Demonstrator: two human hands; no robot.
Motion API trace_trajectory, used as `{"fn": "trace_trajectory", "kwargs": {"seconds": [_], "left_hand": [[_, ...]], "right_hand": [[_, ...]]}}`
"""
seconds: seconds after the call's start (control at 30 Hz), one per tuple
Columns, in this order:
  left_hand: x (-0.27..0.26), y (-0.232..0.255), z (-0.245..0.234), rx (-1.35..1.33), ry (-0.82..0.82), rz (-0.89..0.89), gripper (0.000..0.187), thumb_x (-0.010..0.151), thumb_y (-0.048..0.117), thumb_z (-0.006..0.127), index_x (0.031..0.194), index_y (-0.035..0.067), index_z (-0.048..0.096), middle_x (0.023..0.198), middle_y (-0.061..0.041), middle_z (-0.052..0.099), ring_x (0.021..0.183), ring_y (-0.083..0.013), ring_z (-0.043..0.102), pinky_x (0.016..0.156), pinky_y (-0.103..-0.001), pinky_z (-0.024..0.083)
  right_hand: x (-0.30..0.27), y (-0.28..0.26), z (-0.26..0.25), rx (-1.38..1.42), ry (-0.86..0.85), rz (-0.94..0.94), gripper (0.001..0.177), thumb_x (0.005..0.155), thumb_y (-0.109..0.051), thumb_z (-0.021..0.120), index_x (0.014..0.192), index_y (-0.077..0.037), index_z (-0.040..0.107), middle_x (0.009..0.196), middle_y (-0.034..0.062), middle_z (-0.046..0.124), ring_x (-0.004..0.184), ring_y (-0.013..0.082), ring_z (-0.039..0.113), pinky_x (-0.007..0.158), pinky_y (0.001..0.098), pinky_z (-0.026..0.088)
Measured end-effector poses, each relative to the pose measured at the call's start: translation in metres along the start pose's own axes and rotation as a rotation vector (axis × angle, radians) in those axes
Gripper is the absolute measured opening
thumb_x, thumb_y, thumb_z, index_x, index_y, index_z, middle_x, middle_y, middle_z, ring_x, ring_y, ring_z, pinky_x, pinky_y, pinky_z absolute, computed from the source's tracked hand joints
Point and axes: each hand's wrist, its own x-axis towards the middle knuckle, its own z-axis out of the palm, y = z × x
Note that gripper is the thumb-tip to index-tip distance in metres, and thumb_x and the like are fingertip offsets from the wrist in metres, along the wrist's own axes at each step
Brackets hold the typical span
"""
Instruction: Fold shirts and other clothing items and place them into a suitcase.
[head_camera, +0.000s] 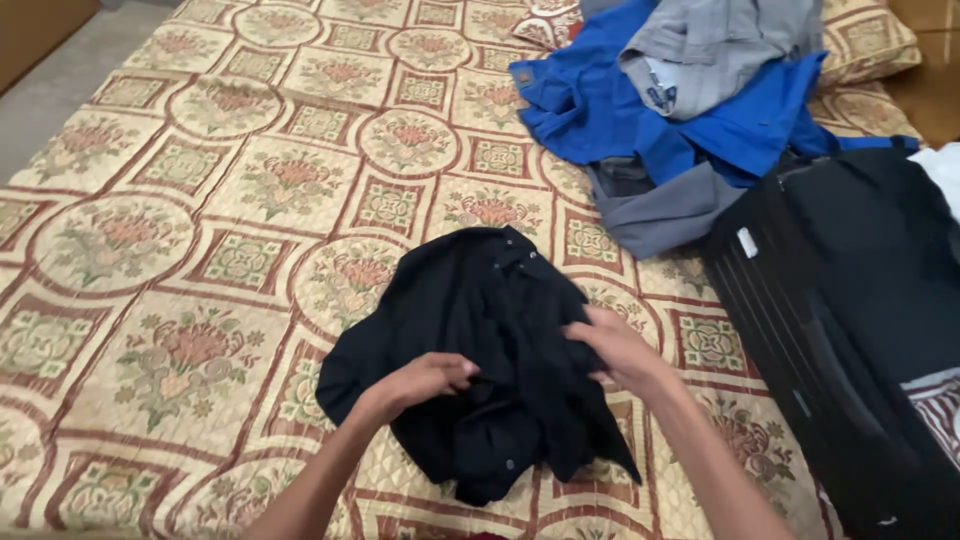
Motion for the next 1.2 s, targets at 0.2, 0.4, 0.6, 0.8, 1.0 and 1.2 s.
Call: {"fn": "trace_trajectory", "kwargs": {"seconds": [0.2,0.4,0.6,0.8,1.0,1.2], "left_hand": [[-0.059,0.030,-0.012,-0.899,-0.177,0.100,0.039,0.091,0.038,0.060,0.124,0.017,0.059,0.114,0.001,0.071,0.108,-0.0135,0.067,0.096,-0.036,0.054],[-0.131,0.014,-0.072,-0.487,0.310,-0.024,0.038,0.091,0.029,0.065,0.124,0.011,0.069,0.102,0.001,0.073,0.089,-0.0122,0.064,0.081,-0.032,0.051],[-0.206,-0.119,-0.203,-0.552,1.012,-0.138,0.038,0.101,0.030,0.060,0.117,-0.003,0.071,0.096,-0.014,0.070,0.082,-0.0249,0.064,0.074,-0.042,0.049],[-0.223,-0.149,-0.192,0.151,1.452,-0.330,0.060,0.086,0.044,0.072,0.123,-0.003,0.064,0.109,-0.023,0.073,0.102,-0.0365,0.071,0.089,-0.046,0.054],[-0.216,-0.137,-0.182,0.334,1.214,-0.553,0.084,0.078,0.054,0.079,0.140,0.005,0.052,0.120,-0.028,0.068,0.112,-0.0456,0.066,0.093,-0.052,0.053],[-0.208,-0.174,-0.227,0.437,1.007,-0.646,0.053,0.085,0.049,0.073,0.122,0.011,0.071,0.115,-0.021,0.074,0.113,-0.0397,0.070,0.097,-0.050,0.054]], "right_hand": [[0.015,-0.026,0.117,0.040,-0.285,-0.047,0.021,0.098,-0.018,0.066,0.112,-0.004,0.059,0.077,0.0023,0.058,0.055,0.0092,0.055,0.040,0.0261,0.041],[0.035,-0.056,0.180,0.014,-0.564,-0.134,0.026,0.104,-0.021,0.060,0.115,0.002,0.056,0.096,0.0087,0.072,0.083,0.0184,0.074,0.069,0.0315,0.063],[0.075,-0.042,0.158,-0.237,-0.373,-0.218,0.035,0.098,-0.027,0.058,0.125,-0.005,0.064,0.097,0.0016,0.077,0.088,0.0115,0.074,0.079,0.0270,0.059],[0.156,0.058,0.170,-0.329,-0.189,-0.288,0.044,0.091,-0.024,0.066,0.126,0.002,0.065,0.091,0.0034,0.070,0.080,0.0076,0.064,0.071,0.0237,0.052],[0.191,0.047,0.213,-0.592,0.248,-0.492,0.071,0.089,-0.023,0.081,0.139,0.009,0.042,0.099,0.0061,0.065,0.089,0.0116,0.063,0.079,0.0259,0.049],[0.193,0.027,0.227,-0.206,-0.018,0.125,0.045,0.088,-0.018,0.070,0.127,-0.005,0.053,0.070,0.0030,0.061,0.057,0.0155,0.054,0.052,0.0306,0.040]]}}
